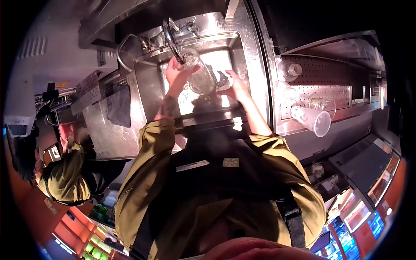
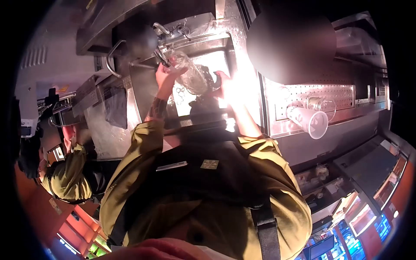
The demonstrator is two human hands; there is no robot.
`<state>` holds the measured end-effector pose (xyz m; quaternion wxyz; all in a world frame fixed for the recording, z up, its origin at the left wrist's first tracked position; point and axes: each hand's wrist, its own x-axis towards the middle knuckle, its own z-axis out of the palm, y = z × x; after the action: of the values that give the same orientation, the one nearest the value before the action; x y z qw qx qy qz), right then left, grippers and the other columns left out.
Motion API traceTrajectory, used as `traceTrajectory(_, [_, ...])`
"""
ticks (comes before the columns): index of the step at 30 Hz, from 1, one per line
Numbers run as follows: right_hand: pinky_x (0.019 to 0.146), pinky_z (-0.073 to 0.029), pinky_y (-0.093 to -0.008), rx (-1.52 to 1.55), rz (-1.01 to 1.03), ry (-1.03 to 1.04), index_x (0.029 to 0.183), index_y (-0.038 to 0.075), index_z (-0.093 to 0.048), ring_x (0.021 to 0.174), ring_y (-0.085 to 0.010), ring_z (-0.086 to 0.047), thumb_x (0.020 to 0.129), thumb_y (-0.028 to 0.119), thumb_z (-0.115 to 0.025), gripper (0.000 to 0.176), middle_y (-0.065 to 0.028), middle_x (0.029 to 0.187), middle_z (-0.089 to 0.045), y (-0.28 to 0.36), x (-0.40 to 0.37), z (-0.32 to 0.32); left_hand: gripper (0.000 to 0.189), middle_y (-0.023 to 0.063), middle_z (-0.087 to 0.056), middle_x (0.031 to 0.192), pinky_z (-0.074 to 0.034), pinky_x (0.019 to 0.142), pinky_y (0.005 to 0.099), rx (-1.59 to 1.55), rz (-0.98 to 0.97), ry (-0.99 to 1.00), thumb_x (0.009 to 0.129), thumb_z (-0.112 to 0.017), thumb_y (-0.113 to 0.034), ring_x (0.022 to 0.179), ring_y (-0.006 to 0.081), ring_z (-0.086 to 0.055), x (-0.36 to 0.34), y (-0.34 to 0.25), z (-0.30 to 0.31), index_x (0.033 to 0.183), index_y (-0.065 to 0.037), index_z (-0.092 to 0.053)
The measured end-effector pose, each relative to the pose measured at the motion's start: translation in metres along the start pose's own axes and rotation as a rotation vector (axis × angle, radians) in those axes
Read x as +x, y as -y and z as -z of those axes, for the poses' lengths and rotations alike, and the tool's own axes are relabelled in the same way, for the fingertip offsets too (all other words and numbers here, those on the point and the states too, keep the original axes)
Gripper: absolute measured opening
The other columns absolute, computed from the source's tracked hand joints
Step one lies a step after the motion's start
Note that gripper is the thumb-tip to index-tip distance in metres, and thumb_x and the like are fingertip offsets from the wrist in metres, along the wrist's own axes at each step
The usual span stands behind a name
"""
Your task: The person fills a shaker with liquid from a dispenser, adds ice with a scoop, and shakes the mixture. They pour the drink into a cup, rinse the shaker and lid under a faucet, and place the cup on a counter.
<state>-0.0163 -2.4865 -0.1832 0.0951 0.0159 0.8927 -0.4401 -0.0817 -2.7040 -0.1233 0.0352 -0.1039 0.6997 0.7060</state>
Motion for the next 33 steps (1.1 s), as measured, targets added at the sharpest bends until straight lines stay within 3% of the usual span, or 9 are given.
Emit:
traceTrajectory(2, [0.098,-0.043,-0.0338,0.093,-0.087,0.232,0.138,0.002,-0.036,0.114,-0.0247,-0.053,0.053,0.025,-0.091,0.104,-0.0162,0.126,-0.055,0.015,0.005,0.001,0.037,0.0024,-0.063,0.093,-0.051,0.077,0.0255,-0.324,0.104,0.145,0.073,-0.071,0.005,0.087,0.0115,-0.059,0.008,0.041,0.02,0.106,-0.005,-0.057])
traceTrajectory(8, [0.092,-0.045,-0.0319,0.283,-0.202,0.535,0.138,-0.004,-0.034,0.11,-0.0211,-0.056,0.061,0.035,-0.086,0.1,-0.0175,0.12,-0.059,0.015,-0.01,-0.011,0.051,0.0143,-0.061,0.091,-0.048,0.076,0.0437,-0.765,1.012,0.05,0.092,-0.042,-0.049,0.085,0.031,-0.059,-0.001,0.077,0.018,0.108,-0.002,-0.057])
traceTrajectory(12, [0.092,-0.046,-0.0352,0.035,-0.465,0.612,0.137,-0.013,-0.027,0.111,-0.0287,-0.057,0.069,0.046,-0.078,0.103,-0.0297,0.119,-0.055,0.07,-0.02,0.009,0.045,0.0076,-0.06,0.098,-0.052,0.073,0.042,-1.061,0.759,0.643,0.092,-0.05,-0.038,0.083,0.0228,-0.059,0.01,0.171,0.014,0.129,-0.012,-0.049])
traceTrajectory(14, [0.097,-0.043,-0.0354,0.075,-0.39,0.521,0.138,-0.011,-0.029,0.116,-0.0307,-0.054,0.072,0.048,-0.075,0.1,-0.0302,0.121,-0.054,0.05,-0.025,-0.004,0.041,0.0012,-0.057,0.085,-0.05,0.07,0.0389,-0.778,0.624,0.313,0.09,-0.059,-0.028,0.074,0.0174,-0.054,0.005,0.157,0.007,0.129,-0.017,-0.05])
traceTrajectory(17, [0.1,-0.04,-0.036,0.038,-0.474,0.512,0.137,-0.007,-0.035,0.121,-0.0321,-0.051,0.075,0.049,-0.071,0.092,-0.0291,0.125,-0.053,0.04,-0.021,-0.001,0.067,0.009,-0.066,0.087,-0.051,0.073,0.0288,0.168,0.664,0.101,0.068,-0.077,-0.049,0.084,0.0187,-0.065,0.072,0.157,0.036,0.116,-0.005,-0.06])
traceTrajectory(18, [0.101,-0.04,-0.0361,-0.036,-0.549,0.534,0.137,-0.006,-0.037,0.121,-0.0319,-0.051,0.075,0.049,-0.07,0.089,-0.0284,0.126,-0.053,0.034,-0.018,0.001,0.076,0.0139,-0.068,0.086,-0.05,0.078,0.0335,0.626,0.41,-0.129,0.058,-0.077,-0.062,0.088,0.0245,-0.065,0.079,0.145,0.039,0.104,-0.002,-0.064])
traceTrajectory(23, [0.093,-0.045,-0.0329,0.113,-0.414,0.165,0.128,-0.007,-0.048,0.106,-0.0263,-0.061,0.073,0.041,-0.073,0.078,-0.0228,0.116,-0.061,-0.016,0.002,0.002,0.05,0.0097,-0.066,0.1,-0.05,0.084,0.0328,0.151,0.147,-0.069,0.063,-0.085,-0.024,0.089,0.0205,-0.064,0.088,0.114,0.074,0.103,-0.004,-0.061])
traceTrajectory(28, [0.089,-0.048,-0.0304,0.185,-0.274,-0.013,0.116,-0.001,-0.058,0.1,-0.0188,-0.063,0.076,0.027,-0.073,0.051,-0.0143,0.106,-0.066,0.016,0.062,0.022,0.082,0.0116,-0.062,0.109,-0.049,0.087,0.0343,0.505,-0.424,0.41,0.055,-0.086,-0.029,0.1,0.0258,-0.061,0.015,0.036,-0.001,0.125,-0.008,-0.048])
traceTrajectory(33, [0.092,-0.048,-0.0332,0.109,-0.05,-0.099,0.121,0.0,-0.056,0.106,-0.0267,-0.062,0.075,0.029,-0.072,0.057,-0.0189,0.113,-0.063,0.073,0.111,0.029,0.081,0.0156,-0.056,0.111,-0.05,0.082,0.0417,0.93,-0.332,0.09,0.058,-0.081,-0.028,0.095,0.0347,-0.06,-0.01,0.057,-0.015,0.126,-0.009,-0.042])
